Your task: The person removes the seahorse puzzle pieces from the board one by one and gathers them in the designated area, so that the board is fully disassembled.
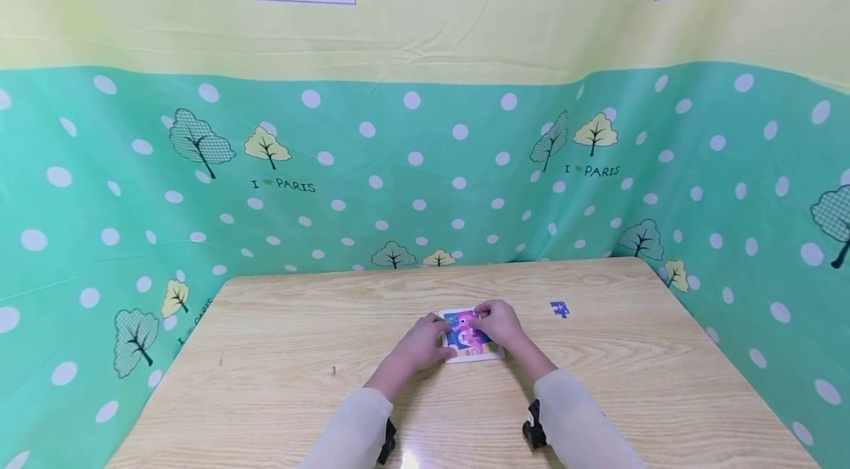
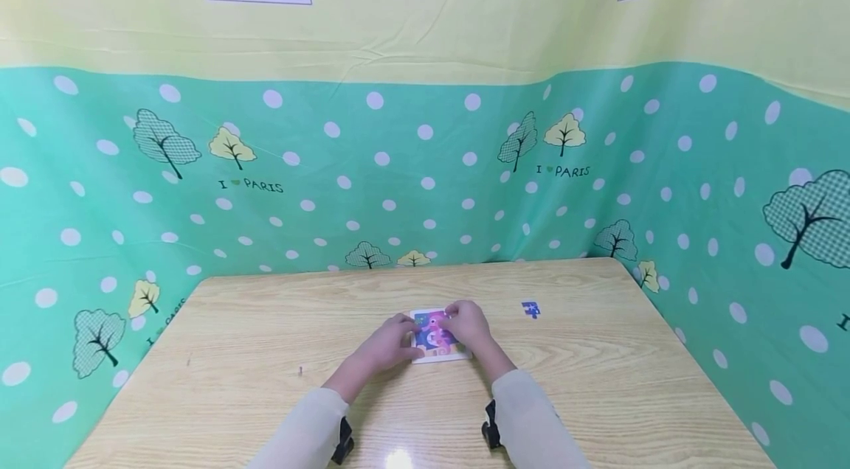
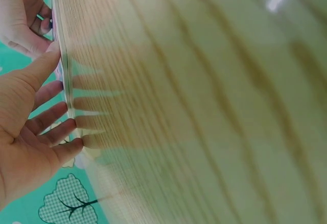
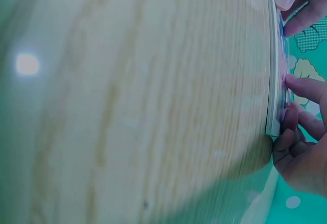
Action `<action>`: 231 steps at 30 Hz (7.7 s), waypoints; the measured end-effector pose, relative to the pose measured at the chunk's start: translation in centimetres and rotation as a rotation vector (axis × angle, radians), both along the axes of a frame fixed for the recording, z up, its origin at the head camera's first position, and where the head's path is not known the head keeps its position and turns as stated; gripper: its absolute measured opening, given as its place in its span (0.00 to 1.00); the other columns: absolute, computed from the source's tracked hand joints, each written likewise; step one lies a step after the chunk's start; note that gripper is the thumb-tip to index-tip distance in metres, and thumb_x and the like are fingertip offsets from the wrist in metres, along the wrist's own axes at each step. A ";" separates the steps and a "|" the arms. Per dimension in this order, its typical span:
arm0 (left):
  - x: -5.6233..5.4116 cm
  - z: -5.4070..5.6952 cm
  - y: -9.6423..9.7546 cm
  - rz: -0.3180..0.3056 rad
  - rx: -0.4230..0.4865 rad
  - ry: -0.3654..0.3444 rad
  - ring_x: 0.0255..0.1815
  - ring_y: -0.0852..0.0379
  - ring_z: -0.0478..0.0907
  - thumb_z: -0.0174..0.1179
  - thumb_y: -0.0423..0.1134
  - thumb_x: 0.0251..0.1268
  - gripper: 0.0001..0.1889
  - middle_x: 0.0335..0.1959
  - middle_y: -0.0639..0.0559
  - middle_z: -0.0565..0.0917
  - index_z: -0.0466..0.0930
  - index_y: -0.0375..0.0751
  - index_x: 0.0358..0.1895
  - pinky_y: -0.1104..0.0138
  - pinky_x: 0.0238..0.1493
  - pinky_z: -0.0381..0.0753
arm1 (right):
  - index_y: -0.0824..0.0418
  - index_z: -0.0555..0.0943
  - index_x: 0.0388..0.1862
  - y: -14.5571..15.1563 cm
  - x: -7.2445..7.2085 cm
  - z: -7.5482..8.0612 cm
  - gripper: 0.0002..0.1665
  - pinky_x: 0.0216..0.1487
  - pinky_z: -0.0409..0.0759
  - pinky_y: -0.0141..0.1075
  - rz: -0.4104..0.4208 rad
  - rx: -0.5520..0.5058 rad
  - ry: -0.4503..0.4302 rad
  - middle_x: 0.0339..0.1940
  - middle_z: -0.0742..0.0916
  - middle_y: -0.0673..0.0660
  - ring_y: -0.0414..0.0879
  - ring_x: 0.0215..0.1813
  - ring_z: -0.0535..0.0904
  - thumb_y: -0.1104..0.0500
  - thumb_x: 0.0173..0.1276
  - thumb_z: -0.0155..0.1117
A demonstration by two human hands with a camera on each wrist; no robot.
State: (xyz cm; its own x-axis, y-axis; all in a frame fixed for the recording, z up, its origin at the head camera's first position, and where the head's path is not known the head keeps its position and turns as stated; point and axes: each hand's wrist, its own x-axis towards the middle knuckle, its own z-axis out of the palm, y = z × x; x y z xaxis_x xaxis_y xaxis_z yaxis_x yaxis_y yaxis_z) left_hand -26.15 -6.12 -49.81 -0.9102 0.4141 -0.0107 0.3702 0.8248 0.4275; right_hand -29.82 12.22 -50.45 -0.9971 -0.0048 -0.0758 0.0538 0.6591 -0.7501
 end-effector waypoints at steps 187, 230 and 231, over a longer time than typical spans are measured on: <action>0.4 0.3 0.2 0.028 0.009 -0.021 0.56 0.48 0.74 0.65 0.49 0.55 0.26 0.55 0.45 0.75 0.76 0.40 0.56 0.58 0.61 0.75 | 0.60 0.79 0.53 3.9 1.4 1.2 0.21 0.31 0.74 0.31 0.117 0.271 0.199 0.34 0.80 0.52 0.42 0.33 0.73 0.59 0.60 0.65; 0.0 0.0 0.2 0.041 0.014 -0.018 0.55 0.49 0.74 0.66 0.50 0.54 0.26 0.54 0.46 0.75 0.76 0.41 0.56 0.58 0.60 0.76 | 0.67 0.78 0.54 8.7 1.0 2.0 0.23 0.32 0.78 0.36 0.110 0.310 0.214 0.35 0.82 0.58 0.46 0.35 0.76 0.62 0.59 0.62; 0.0 0.1 0.2 0.043 0.013 -0.017 0.55 0.50 0.74 0.66 0.50 0.54 0.26 0.54 0.46 0.75 0.76 0.41 0.56 0.58 0.61 0.75 | 0.67 0.78 0.54 8.7 1.0 2.0 0.22 0.32 0.77 0.35 0.109 0.312 0.214 0.35 0.82 0.58 0.46 0.34 0.75 0.62 0.59 0.62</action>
State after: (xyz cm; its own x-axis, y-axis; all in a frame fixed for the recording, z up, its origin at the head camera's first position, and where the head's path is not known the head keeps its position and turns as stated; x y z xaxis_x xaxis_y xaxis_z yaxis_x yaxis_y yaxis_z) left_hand -26.15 -5.93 -49.71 -0.9268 0.3749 -0.0215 0.3270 0.8339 0.4446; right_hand -28.84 20.92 -48.40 -0.9855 -0.1209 0.1190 -0.1646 0.8506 -0.4993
